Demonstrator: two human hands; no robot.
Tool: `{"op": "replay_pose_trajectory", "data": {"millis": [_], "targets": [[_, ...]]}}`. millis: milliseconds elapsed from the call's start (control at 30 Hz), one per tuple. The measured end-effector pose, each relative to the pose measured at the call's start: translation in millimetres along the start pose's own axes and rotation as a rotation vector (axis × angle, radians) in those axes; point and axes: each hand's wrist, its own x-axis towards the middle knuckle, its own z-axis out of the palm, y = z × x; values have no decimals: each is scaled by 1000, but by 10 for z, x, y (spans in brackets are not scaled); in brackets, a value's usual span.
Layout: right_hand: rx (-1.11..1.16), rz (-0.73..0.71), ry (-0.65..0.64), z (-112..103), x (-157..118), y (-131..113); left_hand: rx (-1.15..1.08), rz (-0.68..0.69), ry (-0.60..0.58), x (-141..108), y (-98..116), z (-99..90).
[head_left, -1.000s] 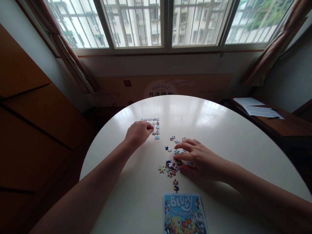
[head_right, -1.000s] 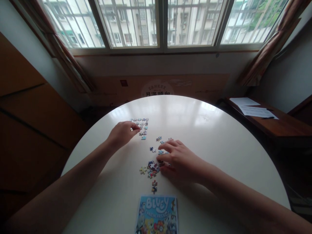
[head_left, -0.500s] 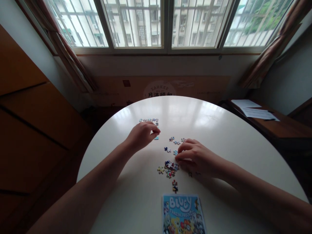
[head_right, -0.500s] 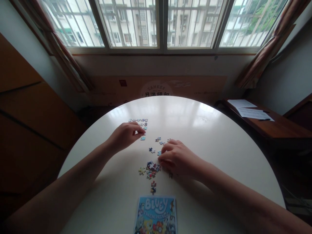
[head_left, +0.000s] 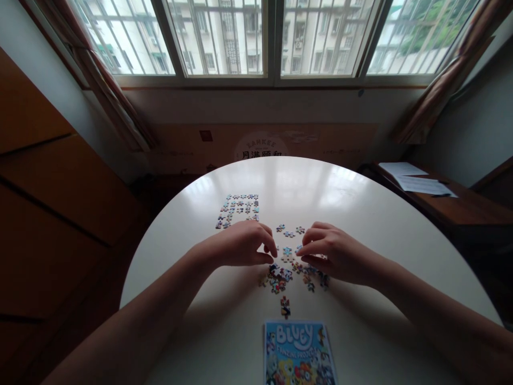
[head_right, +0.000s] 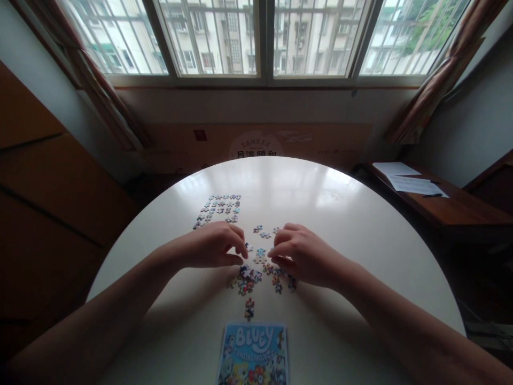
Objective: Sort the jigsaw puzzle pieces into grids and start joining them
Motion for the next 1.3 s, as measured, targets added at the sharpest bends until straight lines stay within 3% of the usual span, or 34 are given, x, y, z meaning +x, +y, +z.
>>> {"op": "replay_pose_trajectory", "data": {"millis": [433,900,1067,1167,1300], "targets": [[-69,59,61,177,109,-118,-52,15,-56,31,-18,72],[-68,172,120,200,98,-97,-112,-35,-86,33,-84,48],[-139,235,208,161,63,-64,-109,-59,-88,42,-119,75],[-121,160,201,127,64,-139,-120,-71,-76,45,-126,93],[-38,60,68,113,79,-260,-152,-42,-68,40,-128,80]]}}
